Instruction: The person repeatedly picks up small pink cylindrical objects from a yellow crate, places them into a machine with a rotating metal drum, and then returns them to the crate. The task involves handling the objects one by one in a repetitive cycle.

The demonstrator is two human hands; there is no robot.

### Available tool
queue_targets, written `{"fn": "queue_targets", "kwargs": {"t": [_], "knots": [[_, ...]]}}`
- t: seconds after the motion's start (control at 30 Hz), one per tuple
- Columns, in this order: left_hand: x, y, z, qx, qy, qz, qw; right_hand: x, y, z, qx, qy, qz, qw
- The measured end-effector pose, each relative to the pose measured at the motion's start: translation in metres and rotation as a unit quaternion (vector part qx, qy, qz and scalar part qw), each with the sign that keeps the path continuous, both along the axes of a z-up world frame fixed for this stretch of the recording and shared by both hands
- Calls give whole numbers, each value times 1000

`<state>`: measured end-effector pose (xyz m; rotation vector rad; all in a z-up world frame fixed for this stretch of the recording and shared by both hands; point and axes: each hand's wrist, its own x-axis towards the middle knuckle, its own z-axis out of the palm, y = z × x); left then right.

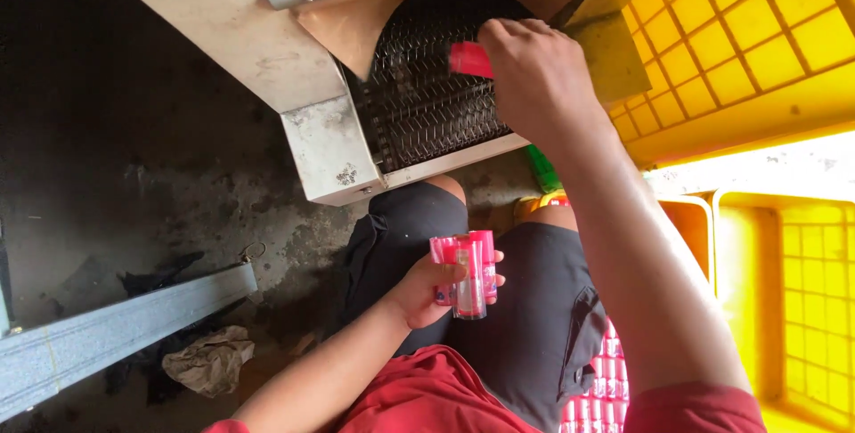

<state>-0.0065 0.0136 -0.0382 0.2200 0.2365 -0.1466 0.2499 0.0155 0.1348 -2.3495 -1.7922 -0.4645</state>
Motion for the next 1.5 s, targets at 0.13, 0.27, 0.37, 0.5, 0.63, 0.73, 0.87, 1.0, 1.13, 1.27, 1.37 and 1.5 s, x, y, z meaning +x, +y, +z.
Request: {"fn": "queue_targets", "kwargs": {"t": [0.13, 0.27, 0.37, 0.5, 0.63, 0.73, 0.87, 1.0, 1.13, 1.27, 1.37, 1.5], "knots": [[1, 1, -2, 6, -4, -3, 1000, -18, -5, 22, 24, 73, -5, 997], [2, -1, -4, 25, -40, -25, 999, -35, 11, 20, -60, 211, -38, 975], [3, -5, 2, 47, -8, -25, 999, -29, 30, -12, -107, 188, -21, 976], [3, -7, 11, 66, 25, -20, 997, -25, 43, -26, -132, 111, -16, 985], [3, -7, 4, 52, 12, -21, 998, -24, 41, -22, -140, 101, -20, 985], [6, -7, 14, 46, -8, 3, 999, -29, 25, -6, -110, 94, 0, 989], [8, -10, 11, 20, 6, 46, 999, -55, -34, 10, -59, 209, -48, 975], [17, 3, 54, -23, 34, 87, 995, -86, -106, -27, -161, 412, -217, 870], [30, -3, 16, 1, 20, 119, 993, -112, -114, -10, -192, 517, -224, 804], [30, -4, 36, 52, 32, 130, 990, -110, -130, -31, -112, 557, -264, 779], [28, -4, 56, 66, 57, 143, 986, -103, -135, -40, -79, 538, -245, 802], [24, 0, 44, 93, 80, 145, 982, -83, -134, -65, -34, 540, -217, 813]]}}
